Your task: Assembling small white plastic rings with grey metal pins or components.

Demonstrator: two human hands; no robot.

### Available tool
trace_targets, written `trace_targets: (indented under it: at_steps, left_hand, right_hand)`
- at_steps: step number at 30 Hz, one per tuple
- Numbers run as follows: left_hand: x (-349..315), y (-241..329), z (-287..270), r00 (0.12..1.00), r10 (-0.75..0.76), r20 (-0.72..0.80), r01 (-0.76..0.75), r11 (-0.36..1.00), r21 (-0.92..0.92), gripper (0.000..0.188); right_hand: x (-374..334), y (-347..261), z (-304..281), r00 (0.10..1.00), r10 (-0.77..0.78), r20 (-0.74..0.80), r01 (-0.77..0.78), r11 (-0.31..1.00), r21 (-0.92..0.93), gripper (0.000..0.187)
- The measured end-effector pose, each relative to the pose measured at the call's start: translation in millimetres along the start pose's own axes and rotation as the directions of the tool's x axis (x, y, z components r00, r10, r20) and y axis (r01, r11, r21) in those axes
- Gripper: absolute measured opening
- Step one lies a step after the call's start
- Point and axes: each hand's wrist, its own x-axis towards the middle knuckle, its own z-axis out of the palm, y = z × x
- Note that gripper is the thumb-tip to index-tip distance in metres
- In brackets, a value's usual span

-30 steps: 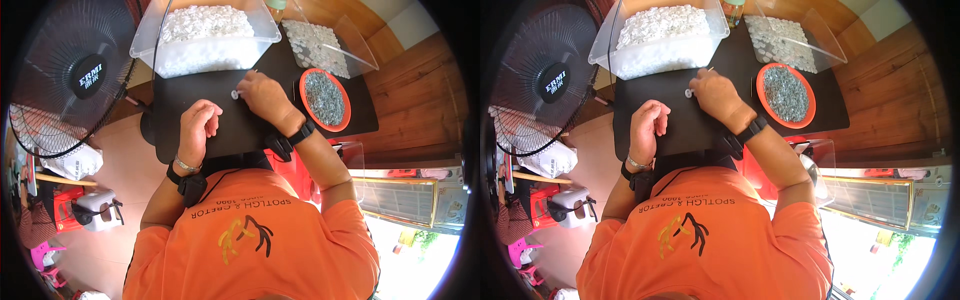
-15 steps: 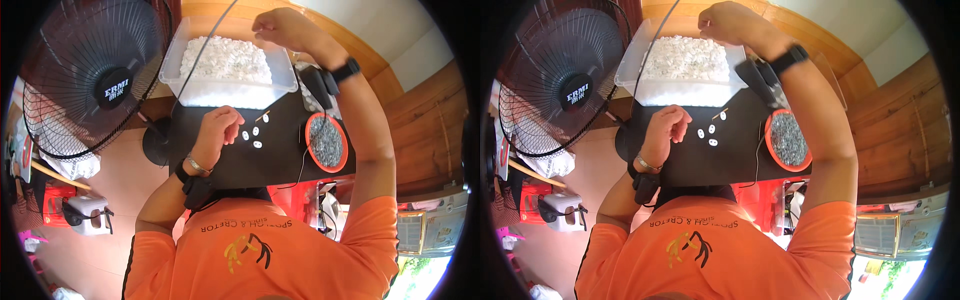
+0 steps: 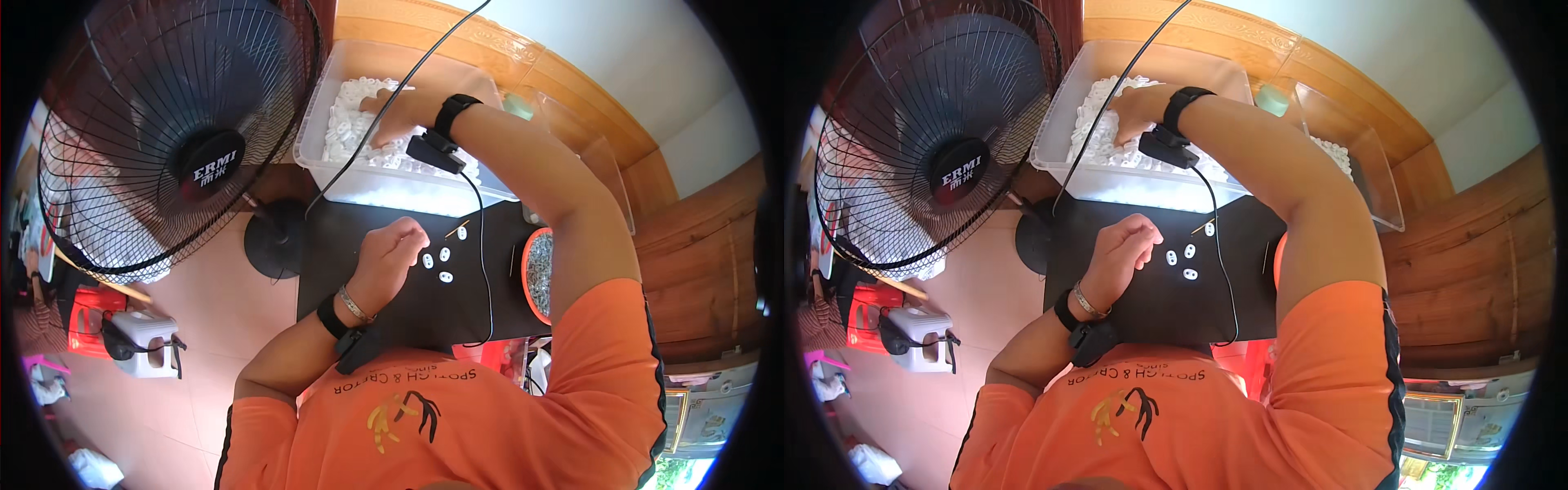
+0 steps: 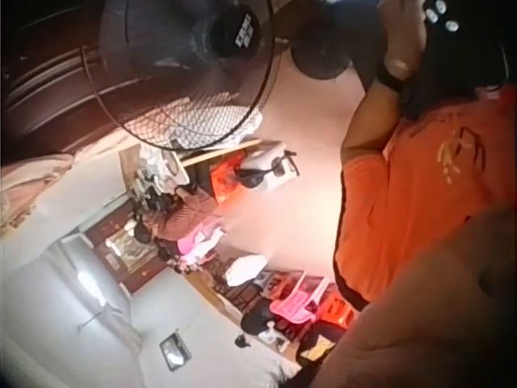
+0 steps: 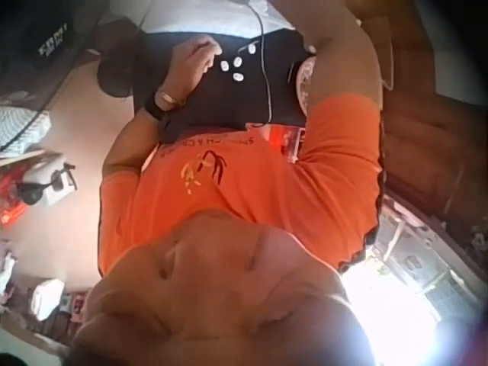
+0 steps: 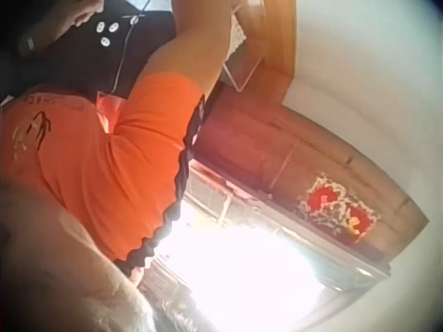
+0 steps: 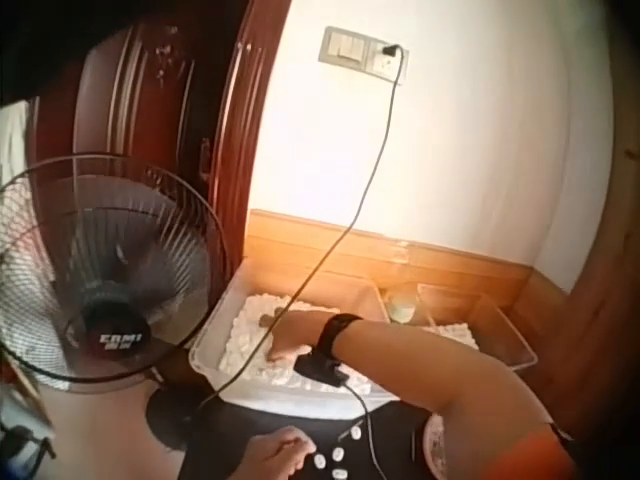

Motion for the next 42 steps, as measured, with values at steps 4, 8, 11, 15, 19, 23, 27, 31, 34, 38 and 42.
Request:
trace_targets:
  at_steps: [4,8,11,15,19,23,27,31,34,38,42]
  left_hand:
    - [0,-2,-2,1.000,-0.021,0.014,0.021,0.999,0.025,0.019]
    - [0,0,1,0.999,-0.001,0.038,-0.001,0.999,0.040,0.019]
    - [0,-5,-2,0.999,0.036,0.026,-0.037,0.998,0.047,0.018]
    - [1,-8,-5,1.000,0.027,-0.006,-0.027,0.999,0.026,0.019]
    - [4,-8,-2,0.999,-0.014,-0.032,0.014,1.000,0.014,0.019]
    - [5,-8,-3,0.998,-0.041,-0.040,0.042,0.999,0.024,0.019]
    - [6,-12,-2,1.000,-0.022,0.003,0.022,0.998,0.058,0.018]
    - [5,-12,0,0.999,-0.046,0.019,0.045,0.997,0.065,0.018]
    - [5,-12,2,0.997,-0.068,0.043,0.065,0.996,0.056,0.018]
    - [4,-7,3,0.993,-0.115,0.040,0.115,0.993,-0.009,0.016]
    - [3,1,-4,0.994,-0.108,0.028,0.110,0.992,-0.069,0.020]
  right_hand:
    - [-2,1,0,0.997,-0.065,-0.029,0.064,0.997,-0.034,0.055]
    - [-4,34,8,0.970,-0.007,-0.244,0.032,0.994,0.100,0.038]
    - [-1,50,11,0.920,-0.039,-0.390,0.054,0.998,0.029,0.034]
    - [-14,52,3,0.987,0.109,-0.119,-0.071,0.955,0.287,0.032]
    - [-13,74,11,0.988,-0.010,-0.155,0.065,0.932,0.357,0.031]
    - [-21,74,9,0.992,0.014,-0.124,0.045,0.887,0.459,0.032]
    - [-36,80,10,0.968,-0.106,-0.225,0.195,0.887,0.419,0.031]
    - [-59,73,1,0.976,0.146,-0.162,0.010,0.713,0.701,0.028]
    - [-92,77,-7,0.965,0.185,-0.185,0.016,0.662,0.749,0.027]
    - [-160,61,-24,0.944,0.232,-0.236,0.125,0.412,0.903,0.033]
    - [-217,36,25,0.914,0.268,-0.306,0.227,0.288,0.930,0.026]
